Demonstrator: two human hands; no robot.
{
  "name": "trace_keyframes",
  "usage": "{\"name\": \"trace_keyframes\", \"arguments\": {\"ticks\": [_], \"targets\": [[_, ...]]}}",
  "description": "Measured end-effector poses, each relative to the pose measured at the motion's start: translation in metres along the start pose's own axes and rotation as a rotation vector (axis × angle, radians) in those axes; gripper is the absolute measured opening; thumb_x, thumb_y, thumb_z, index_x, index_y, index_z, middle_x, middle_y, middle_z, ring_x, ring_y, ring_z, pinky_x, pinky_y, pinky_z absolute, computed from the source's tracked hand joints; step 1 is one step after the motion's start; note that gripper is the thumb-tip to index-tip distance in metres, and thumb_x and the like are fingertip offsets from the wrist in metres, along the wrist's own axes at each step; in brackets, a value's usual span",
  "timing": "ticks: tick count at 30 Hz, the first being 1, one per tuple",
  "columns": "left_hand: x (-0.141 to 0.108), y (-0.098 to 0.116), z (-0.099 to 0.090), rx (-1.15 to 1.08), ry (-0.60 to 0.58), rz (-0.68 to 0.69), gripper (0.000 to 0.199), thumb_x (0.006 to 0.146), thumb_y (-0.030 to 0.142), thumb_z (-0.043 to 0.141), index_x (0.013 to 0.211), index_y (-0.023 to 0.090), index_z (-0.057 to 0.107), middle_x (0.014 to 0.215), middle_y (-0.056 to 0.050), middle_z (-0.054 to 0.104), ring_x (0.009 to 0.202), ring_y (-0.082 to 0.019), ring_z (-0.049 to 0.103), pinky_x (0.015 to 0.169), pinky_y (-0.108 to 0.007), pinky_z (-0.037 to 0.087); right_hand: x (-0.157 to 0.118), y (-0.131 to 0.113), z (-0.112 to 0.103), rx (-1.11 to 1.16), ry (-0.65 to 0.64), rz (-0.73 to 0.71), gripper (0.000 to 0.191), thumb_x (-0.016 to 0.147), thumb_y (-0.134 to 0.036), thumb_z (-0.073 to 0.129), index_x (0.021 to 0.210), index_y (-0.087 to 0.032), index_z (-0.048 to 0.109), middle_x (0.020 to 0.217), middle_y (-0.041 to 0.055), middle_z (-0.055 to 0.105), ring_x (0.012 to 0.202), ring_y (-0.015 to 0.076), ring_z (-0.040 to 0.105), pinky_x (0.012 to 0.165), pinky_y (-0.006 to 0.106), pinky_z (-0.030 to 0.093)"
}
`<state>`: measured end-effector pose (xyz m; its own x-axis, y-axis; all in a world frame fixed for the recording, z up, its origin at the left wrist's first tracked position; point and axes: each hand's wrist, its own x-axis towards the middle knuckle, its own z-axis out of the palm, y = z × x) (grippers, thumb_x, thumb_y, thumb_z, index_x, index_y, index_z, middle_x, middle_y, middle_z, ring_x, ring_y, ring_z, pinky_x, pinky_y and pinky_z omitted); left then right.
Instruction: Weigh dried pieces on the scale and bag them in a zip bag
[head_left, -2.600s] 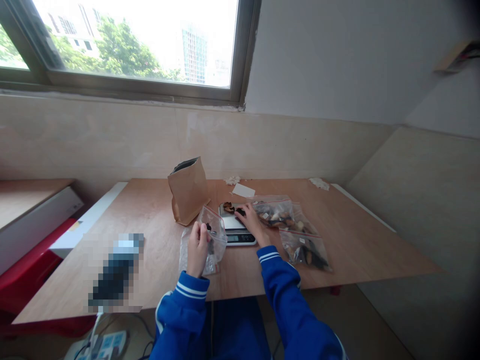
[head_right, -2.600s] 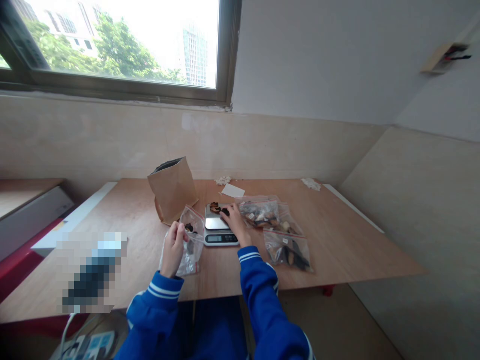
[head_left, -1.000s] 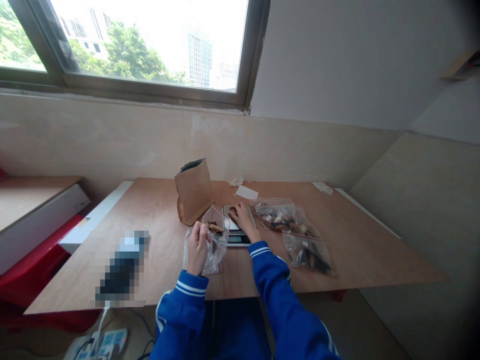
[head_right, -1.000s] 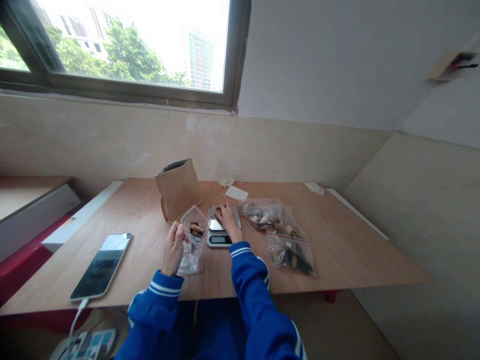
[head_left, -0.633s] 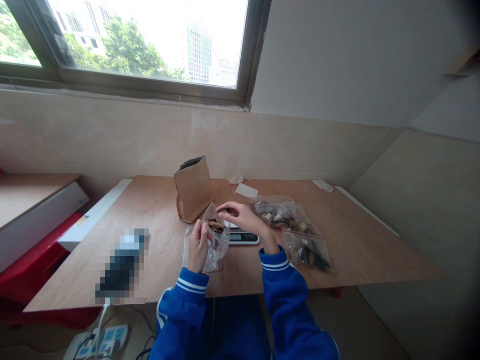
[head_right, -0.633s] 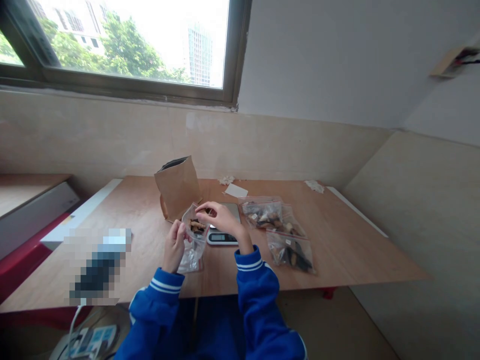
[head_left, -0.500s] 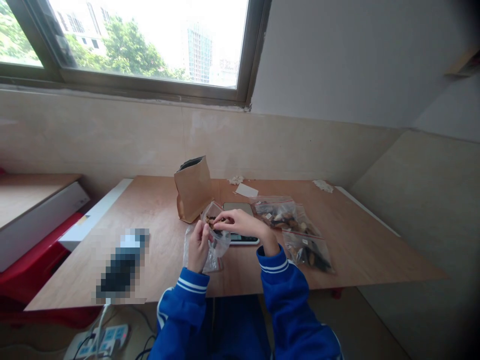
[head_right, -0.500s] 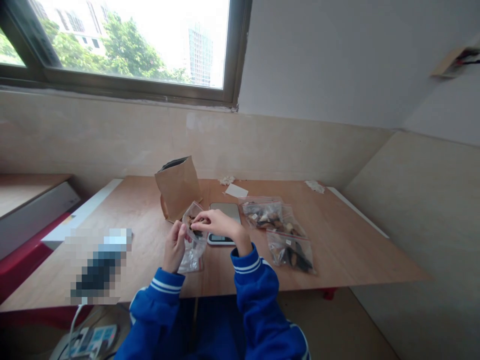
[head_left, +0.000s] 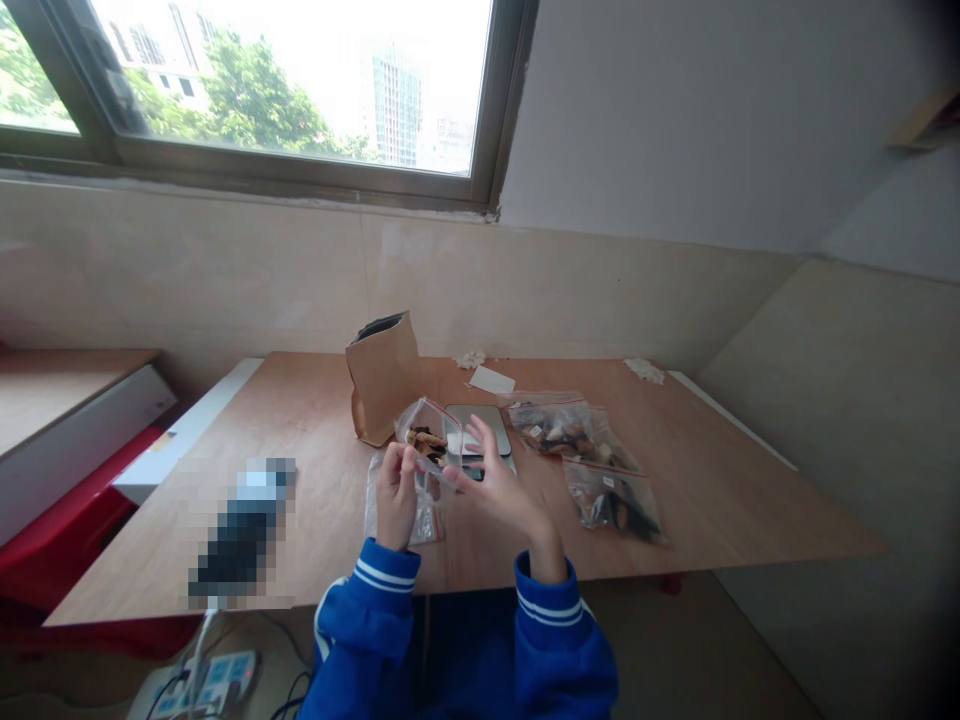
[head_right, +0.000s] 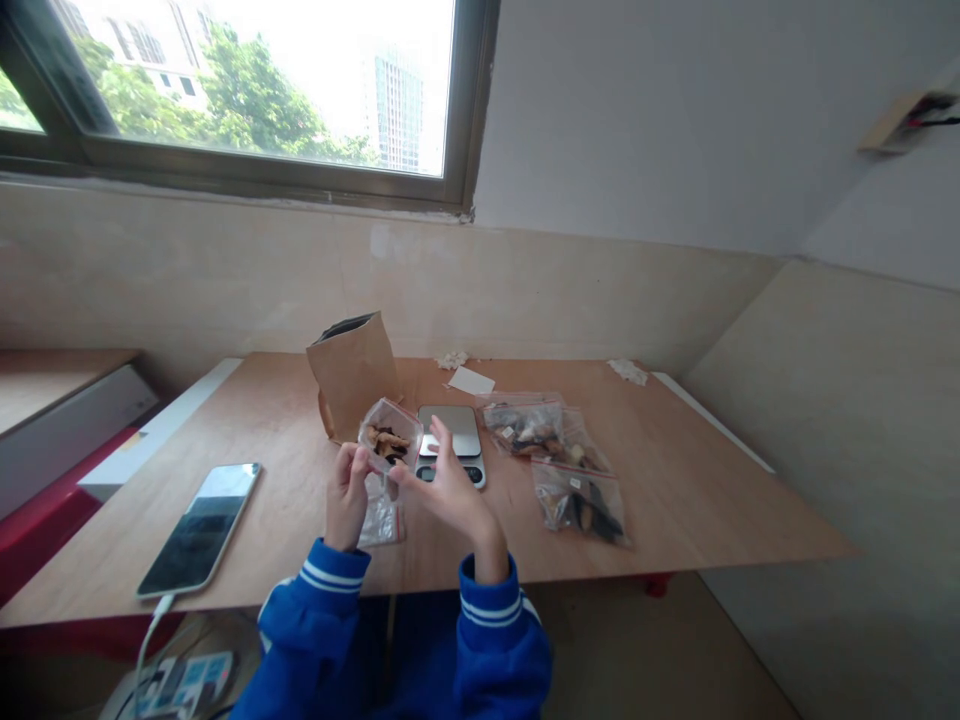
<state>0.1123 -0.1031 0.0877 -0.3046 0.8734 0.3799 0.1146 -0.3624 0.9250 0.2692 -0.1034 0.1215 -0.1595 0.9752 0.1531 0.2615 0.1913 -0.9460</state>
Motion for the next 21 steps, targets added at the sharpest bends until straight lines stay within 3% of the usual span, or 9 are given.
{"name": "trace_keyframes", "arguments": {"ticks": [2, 4, 6, 10, 13, 16, 18, 21], "targets": [[-0.003, 0.001, 0.004, -0.031, -0.021, 0.020, 0.036, 0.092, 0.049, 0.045, 0.071, 0.020, 0.051, 0.071, 0.000, 0.052, 0.070, -0.014, 0.054, 0.070, -0.026, 0.048, -0.007, 0.011, 0.014, 0.178, -0.036, 0.017, 0.098, 0.074, -0.048, 0.075, 0.150, -0.029, 0.017, 0.145, 0.0163, 0.044, 0.129, 0.0267, 0.049, 0.103, 0.047, 0.045], [-0.006, 0.001, 0.007, -0.051, -0.040, 0.035, 0.035, 0.092, 0.048, 0.047, 0.072, 0.020, 0.054, 0.079, -0.002, 0.052, 0.079, -0.015, 0.055, 0.076, -0.028, 0.049, -0.008, 0.016, 0.023, 0.307, 0.021, 0.003, 0.090, 0.077, -0.046, 0.073, 0.149, -0.029, 0.020, 0.139, 0.0148, 0.052, 0.127, 0.0248, 0.052, 0.103, 0.047, 0.045], [-0.008, 0.002, 0.009, -0.075, -0.069, 0.032, 0.034, 0.091, 0.047, 0.048, 0.074, 0.019, 0.058, 0.088, -0.004, 0.051, 0.088, -0.017, 0.055, 0.079, -0.030, 0.051, -0.006, 0.017, 0.024, 0.362, 0.081, -0.016, 0.071, 0.081, -0.046, 0.068, 0.142, -0.028, 0.035, 0.134, 0.0124, 0.057, 0.124, 0.0243, 0.055, 0.101, 0.047, 0.047], [-0.009, 0.002, 0.010, -0.068, -0.124, 0.026, 0.034, 0.093, 0.046, 0.044, 0.085, 0.020, 0.064, 0.100, -0.007, 0.051, 0.099, -0.019, 0.055, 0.081, -0.032, 0.053, -0.002, 0.014, 0.015, 0.333, 0.079, -0.061, 0.040, 0.084, -0.049, 0.063, 0.114, -0.023, 0.065, 0.123, 0.0096, 0.066, 0.114, 0.0263, 0.062, 0.097, 0.044, 0.051], [-0.005, -0.003, 0.006, 0.037, 0.029, 0.028, 0.031, 0.091, 0.048, 0.048, 0.097, 0.020, 0.061, 0.108, -0.008, 0.052, 0.106, -0.020, 0.053, 0.091, -0.035, 0.049, -0.004, 0.014, 0.008, 0.315, 0.187, -0.072, 0.040, 0.086, -0.054, 0.060, 0.106, -0.021, 0.071, 0.113, 0.0097, 0.070, 0.108, 0.0274, 0.065, 0.098, 0.044, 0.050], [0.002, -0.012, -0.002, 0.035, 0.177, -0.091, 0.041, 0.087, 0.051, 0.055, 0.115, 0.020, 0.054, 0.119, -0.010, 0.052, 0.108, -0.020, 0.054, 0.095, -0.036, 0.047, -0.007, 0.016, 0.003, 0.338, 0.277, -0.067, 0.045, 0.088, -0.059, 0.053, 0.102, -0.020, 0.072, 0.104, 0.0106, 0.073, 0.105, 0.0287, 0.066, 0.096, 0.045, 0.050], [0.006, -0.018, -0.008, -0.046, 0.077, -0.177, 0.044, 0.086, 0.053, 0.054, 0.113, 0.019, 0.056, 0.116, -0.010, 0.058, 0.107, -0.020, 0.057, 0.093, -0.035, 0.047, -0.009, 0.017, 0.001, 0.350, 0.277, -0.065, 0.050, 0.089, -0.062, 0.049, 0.104, -0.020, 0.072, 0.102, 0.0105, 0.074, 0.107, 0.0296, 0.065, 0.095, 0.045, 0.050], [0.008, -0.022, -0.011, -0.166, -0.130, -0.216, 0.041, 0.085, 0.055, 0.055, 0.096, 0.017, 0.065, 0.101, -0.008, 0.067, 0.099, -0.021, 0.061, 0.088, -0.032, 0.048, -0.011, 0.019, 0.000, 0.324, 0.258, -0.066, 0.055, 0.090, -0.065, 0.042, 0.107, -0.021, 0.072, 0.112, 0.0103, 0.072, 0.115, 0.0292, 0.061, 0.100, 0.043, 0.047]]}}
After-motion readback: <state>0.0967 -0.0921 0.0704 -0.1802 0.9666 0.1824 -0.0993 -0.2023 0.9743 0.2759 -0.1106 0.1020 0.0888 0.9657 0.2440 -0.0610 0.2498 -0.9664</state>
